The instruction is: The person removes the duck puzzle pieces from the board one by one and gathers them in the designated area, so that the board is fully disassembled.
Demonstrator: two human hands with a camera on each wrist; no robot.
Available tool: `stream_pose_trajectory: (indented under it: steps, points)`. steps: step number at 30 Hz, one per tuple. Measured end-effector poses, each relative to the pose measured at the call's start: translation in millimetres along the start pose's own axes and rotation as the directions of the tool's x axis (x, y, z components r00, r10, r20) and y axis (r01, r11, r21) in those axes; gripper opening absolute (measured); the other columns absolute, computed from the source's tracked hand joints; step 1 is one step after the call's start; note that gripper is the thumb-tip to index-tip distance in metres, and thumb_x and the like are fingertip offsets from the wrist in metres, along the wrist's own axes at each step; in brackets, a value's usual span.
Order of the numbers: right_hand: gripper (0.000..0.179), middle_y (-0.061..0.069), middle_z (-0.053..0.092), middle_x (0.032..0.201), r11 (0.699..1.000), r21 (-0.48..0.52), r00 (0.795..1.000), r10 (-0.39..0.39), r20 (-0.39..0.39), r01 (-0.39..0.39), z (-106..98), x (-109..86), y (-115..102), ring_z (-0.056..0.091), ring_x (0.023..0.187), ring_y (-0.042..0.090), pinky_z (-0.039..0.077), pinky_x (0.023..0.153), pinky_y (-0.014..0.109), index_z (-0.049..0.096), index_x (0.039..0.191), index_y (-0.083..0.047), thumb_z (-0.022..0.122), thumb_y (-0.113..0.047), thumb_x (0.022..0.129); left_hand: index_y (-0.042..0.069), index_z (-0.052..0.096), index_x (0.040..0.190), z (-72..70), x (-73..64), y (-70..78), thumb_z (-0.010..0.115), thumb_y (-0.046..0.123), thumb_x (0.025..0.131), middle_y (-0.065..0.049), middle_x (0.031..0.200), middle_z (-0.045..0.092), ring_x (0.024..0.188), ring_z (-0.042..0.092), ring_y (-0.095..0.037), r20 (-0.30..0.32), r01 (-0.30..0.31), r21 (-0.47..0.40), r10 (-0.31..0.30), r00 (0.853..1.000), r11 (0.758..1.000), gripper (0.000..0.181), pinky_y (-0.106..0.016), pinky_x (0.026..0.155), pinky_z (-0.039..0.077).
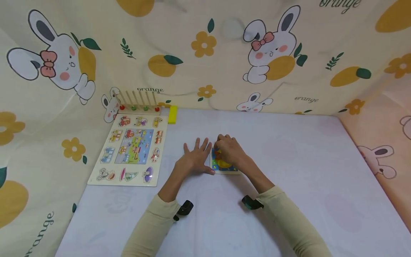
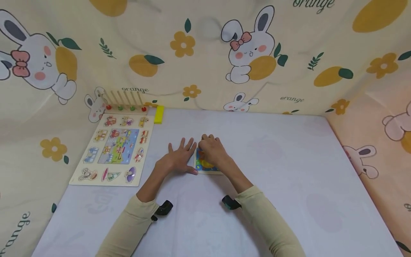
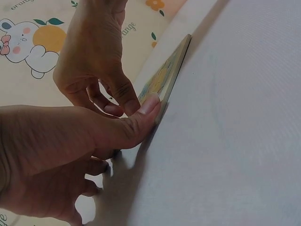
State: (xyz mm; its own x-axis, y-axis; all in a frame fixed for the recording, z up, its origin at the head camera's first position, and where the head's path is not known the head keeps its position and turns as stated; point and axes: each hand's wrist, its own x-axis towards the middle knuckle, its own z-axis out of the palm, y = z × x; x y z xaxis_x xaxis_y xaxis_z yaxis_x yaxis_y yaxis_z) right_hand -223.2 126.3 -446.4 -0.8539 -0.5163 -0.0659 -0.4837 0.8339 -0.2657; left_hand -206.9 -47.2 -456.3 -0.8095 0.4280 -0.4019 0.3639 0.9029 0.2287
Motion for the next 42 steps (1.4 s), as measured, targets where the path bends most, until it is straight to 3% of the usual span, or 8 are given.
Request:
stream_pose_trajectory:
  steps: [8, 23, 33, 42]
  points:
    - [0.025, 0.01, 0.068, 0.11, 1.0, -0.023, 1.0, 0.019, 0.001, -0.019, 0.0, -0.5, -4.7, 0.059, 0.1, 0.029, 0.054, 0.091, 0.046, 0.082, 0.106, -0.005, 0.088, -0.015, 0.084, 0.015, 0.012, 0.169, -1.1, -0.6, 0.9, 0.075, 0.063, 0.087, -0.009, 0.179, 0.0, 0.165, 0.0, -0.041, 0.005, 0.003, -0.001, -0.003, 1.0, 1.0, 0.114, -0.078, 0.123, 0.013]
    - [0.032, 0.011, 0.061, 0.103, 0.998, -0.061, 0.999, -0.008, -0.031, 0.006, 0.1, -0.9, -2.0, 0.058, 0.097, 0.031, 0.053, 0.087, 0.048, 0.068, 0.109, -0.003, 0.087, -0.013, 0.085, 0.016, 0.01, 0.17, -0.8, 2.5, 0.2, 0.075, 0.064, 0.087, -0.007, 0.179, -0.003, 0.166, -0.003, -0.04, 0.011, 0.006, -0.017, -0.005, 1.0, 1.0, 0.115, -0.078, 0.124, 0.01]
    - [0.039, 0.013, 0.067, 0.108, 0.999, -0.049, 0.997, 0.005, -0.077, -0.009, 2.4, -1.4, -2.8, 0.063, 0.104, 0.036, 0.055, 0.093, 0.053, 0.064, 0.112, -0.005, 0.089, -0.013, 0.083, 0.017, 0.01, 0.17, 1.5, 2.4, -1.0, 0.074, 0.064, 0.088, -0.007, 0.179, -0.003, 0.165, -0.004, -0.039, 0.002, -0.003, -0.008, 0.003, 1.0, 1.0, 0.114, -0.078, 0.124, 0.009]
    - [0.037, 0.011, 0.073, 0.105, 1.0, -0.005, 0.99, -0.009, -0.139, 0.009, 5.7, -6.0, -3.0, 0.058, 0.095, 0.031, 0.051, 0.09, 0.05, 0.064, 0.107, -0.007, 0.09, -0.016, 0.082, 0.018, 0.011, 0.17, 3.1, 1.3, -2.0, 0.074, 0.063, 0.088, -0.007, 0.179, -0.004, 0.165, -0.005, -0.039, 0.005, 0.001, -0.019, -0.001, 1.0, 1.0, 0.113, -0.078, 0.124, 0.008]
